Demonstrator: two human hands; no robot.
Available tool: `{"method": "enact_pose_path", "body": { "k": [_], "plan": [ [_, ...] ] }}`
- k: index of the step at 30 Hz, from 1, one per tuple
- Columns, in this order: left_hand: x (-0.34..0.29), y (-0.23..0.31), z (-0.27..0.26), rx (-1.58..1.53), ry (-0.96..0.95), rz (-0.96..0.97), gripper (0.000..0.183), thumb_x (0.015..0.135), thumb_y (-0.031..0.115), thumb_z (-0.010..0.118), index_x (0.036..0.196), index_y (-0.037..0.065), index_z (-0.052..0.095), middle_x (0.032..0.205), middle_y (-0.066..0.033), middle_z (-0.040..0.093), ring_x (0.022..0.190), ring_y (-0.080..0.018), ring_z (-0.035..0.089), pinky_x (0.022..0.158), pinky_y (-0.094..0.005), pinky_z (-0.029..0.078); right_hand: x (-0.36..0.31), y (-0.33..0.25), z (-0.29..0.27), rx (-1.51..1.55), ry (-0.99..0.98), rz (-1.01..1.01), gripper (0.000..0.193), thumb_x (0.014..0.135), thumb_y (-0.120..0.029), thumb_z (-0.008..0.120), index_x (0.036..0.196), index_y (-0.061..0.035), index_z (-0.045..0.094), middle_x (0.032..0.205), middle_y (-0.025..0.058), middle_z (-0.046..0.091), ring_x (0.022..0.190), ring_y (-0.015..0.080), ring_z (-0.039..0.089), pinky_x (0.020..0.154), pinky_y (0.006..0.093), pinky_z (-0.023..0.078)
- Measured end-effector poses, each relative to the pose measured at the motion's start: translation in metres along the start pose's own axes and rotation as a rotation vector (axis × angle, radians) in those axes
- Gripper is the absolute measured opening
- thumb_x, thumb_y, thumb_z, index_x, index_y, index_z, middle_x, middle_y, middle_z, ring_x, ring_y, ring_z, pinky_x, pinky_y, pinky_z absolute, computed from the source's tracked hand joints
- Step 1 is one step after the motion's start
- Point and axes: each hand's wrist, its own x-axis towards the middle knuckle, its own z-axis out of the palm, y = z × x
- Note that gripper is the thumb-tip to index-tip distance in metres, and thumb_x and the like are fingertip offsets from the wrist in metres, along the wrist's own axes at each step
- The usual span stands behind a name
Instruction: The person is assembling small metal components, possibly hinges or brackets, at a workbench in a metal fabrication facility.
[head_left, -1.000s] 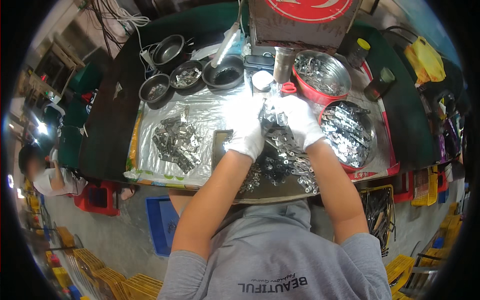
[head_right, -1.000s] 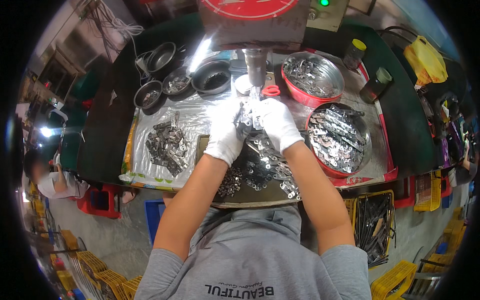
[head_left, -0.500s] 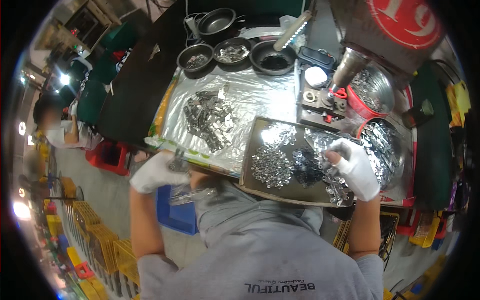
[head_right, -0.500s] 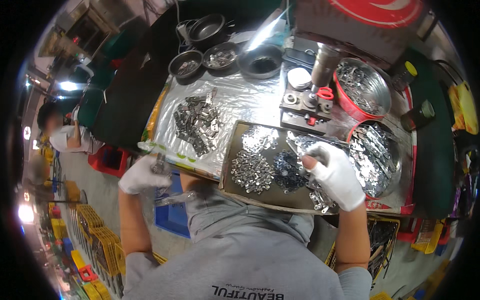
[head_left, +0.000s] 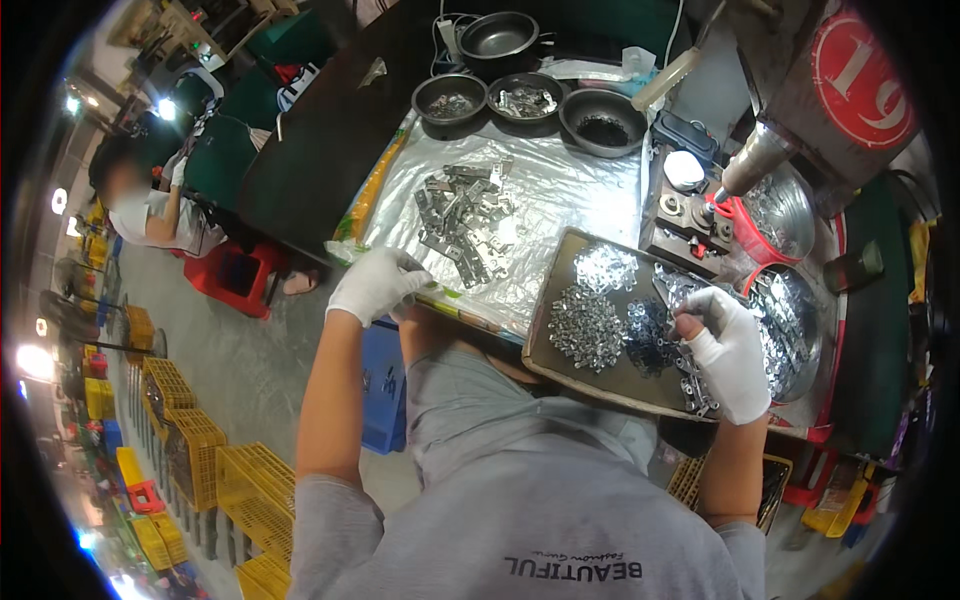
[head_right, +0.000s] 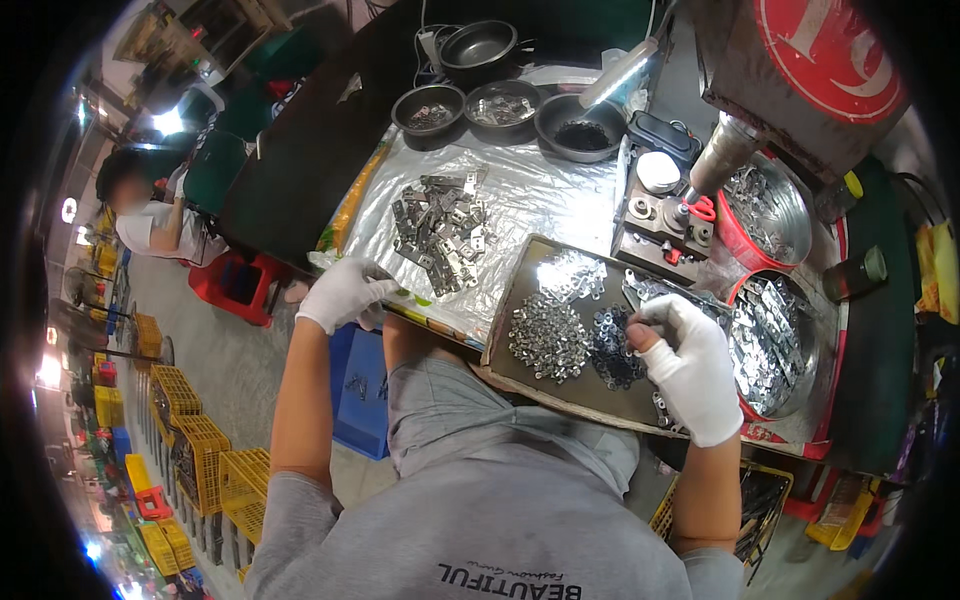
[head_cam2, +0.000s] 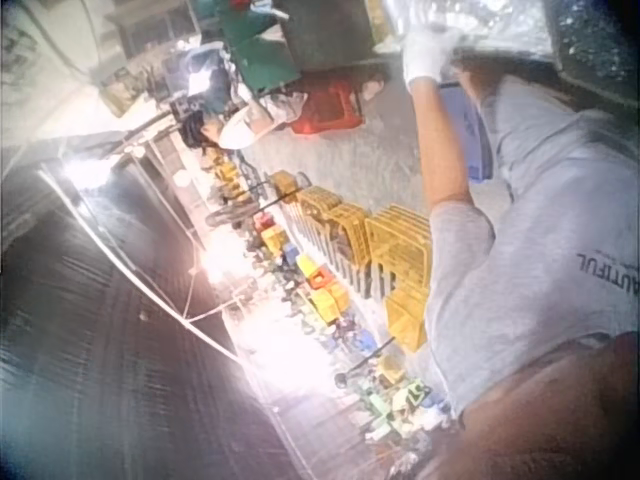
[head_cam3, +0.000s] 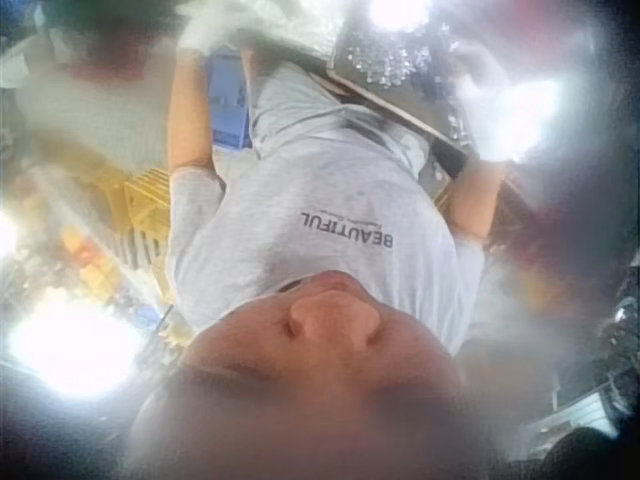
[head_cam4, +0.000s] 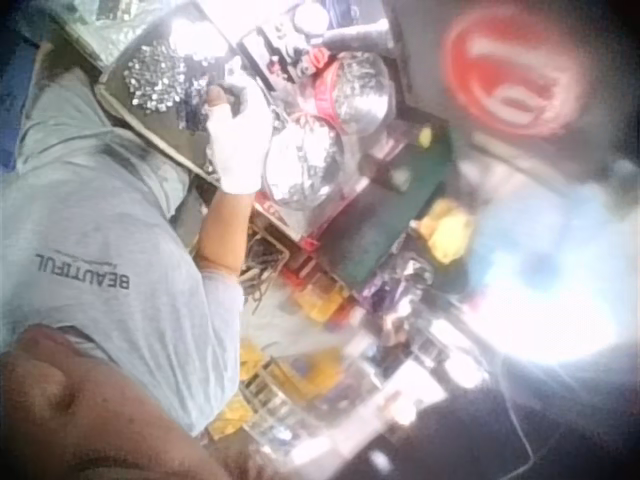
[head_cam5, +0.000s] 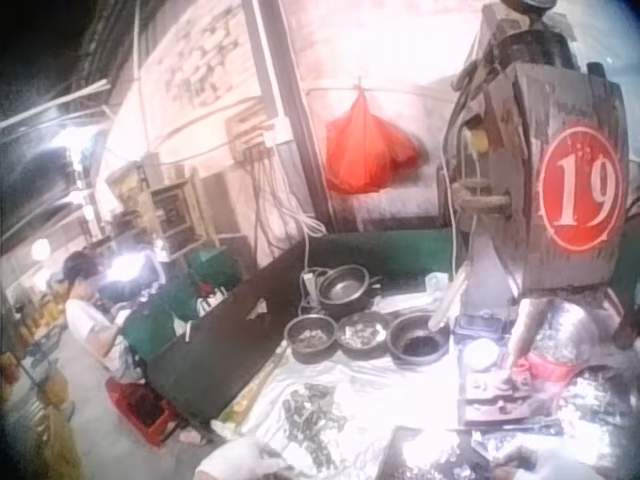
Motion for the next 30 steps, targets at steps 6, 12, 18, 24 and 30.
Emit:
{"method": "enact_pose_path", "body": {
  "k": [6, 12, 18, 24, 30],
  "plan": [
    [0.0, 0.02, -0.002, 0.162, 0.109, 0.01, 0.034, 0.084, 0.025, 0.071, 0.104, -0.002, 0.068, 0.079, -0.0135, 0.07, 0.066, -0.0184, 0.069, 0.059, -0.0323, 0.055, -0.01, 0.003, -0.005, -0.006, 0.05, 0.056, 0.013, 0.093, -0.012, 0.067, 0.097, -0.0005, 0.062, 0.076, -0.0016, 0.061, 0.069, 0.0042, 0.053, 0.062, 0.0204, 0.042],
    [0.086, 0.022, 0.02, 0.37, 0.451, 0.08, 0.042, 0.081, 0.036, 0.07, 0.108, 0.004, 0.069, 0.104, -0.0181, 0.07, 0.102, -0.033, 0.066, 0.092, -0.0412, 0.049, -0.012, -0.005, 0.005, -0.002, -0.004, 0.015, 0.01, 0.091, -0.008, 0.067, 0.096, -0.0004, 0.062, 0.076, -0.0015, 0.062, 0.069, 0.004, 0.053, 0.062, 0.0206, 0.043],
    [0.115, 0.026, 0.02, 0.36, 0.488, -0.143, 0.046, 0.082, 0.038, 0.07, 0.113, 0.004, 0.066, 0.116, -0.019, 0.067, 0.111, -0.0336, 0.063, 0.093, -0.0413, 0.051, -0.019, 0.006, -0.005, -0.03, 0.072, -0.025, 0.01, 0.091, -0.007, 0.067, 0.096, 0.0002, 0.062, 0.076, -0.0015, 0.062, 0.069, 0.0051, 0.055, 0.063, 0.0217, 0.044],
    [0.138, 0.016, 0.02, 0.345, 0.449, -0.157, 0.04, 0.08, 0.03, 0.073, 0.108, 0.001, 0.07, 0.113, -0.0221, 0.067, 0.108, -0.0329, 0.065, 0.091, -0.0396, 0.052, -0.019, 0.016, -0.004, -0.016, 0.032, -0.029, 0.013, 0.092, -0.01, 0.067, 0.097, 0.0001, 0.062, 0.077, -0.0008, 0.063, 0.07, 0.0053, 0.055, 0.064, 0.0215, 0.044],
    [0.16, -0.023, 0.014, 0.052, 0.39, -0.013, 0.041, 0.077, 0.028, 0.075, 0.103, -0.003, 0.07, 0.106, -0.0238, 0.068, 0.101, -0.0345, 0.067, 0.087, -0.0384, 0.053, -0.017, 0.011, 0.001, 0.0, 0.002, -0.004, 0.015, 0.092, -0.014, 0.069, 0.097, -0.0006, 0.062, 0.077, -0.0009, 0.063, 0.071, 0.005, 0.055, 0.064, 0.0212, 0.044]
  ]
}}
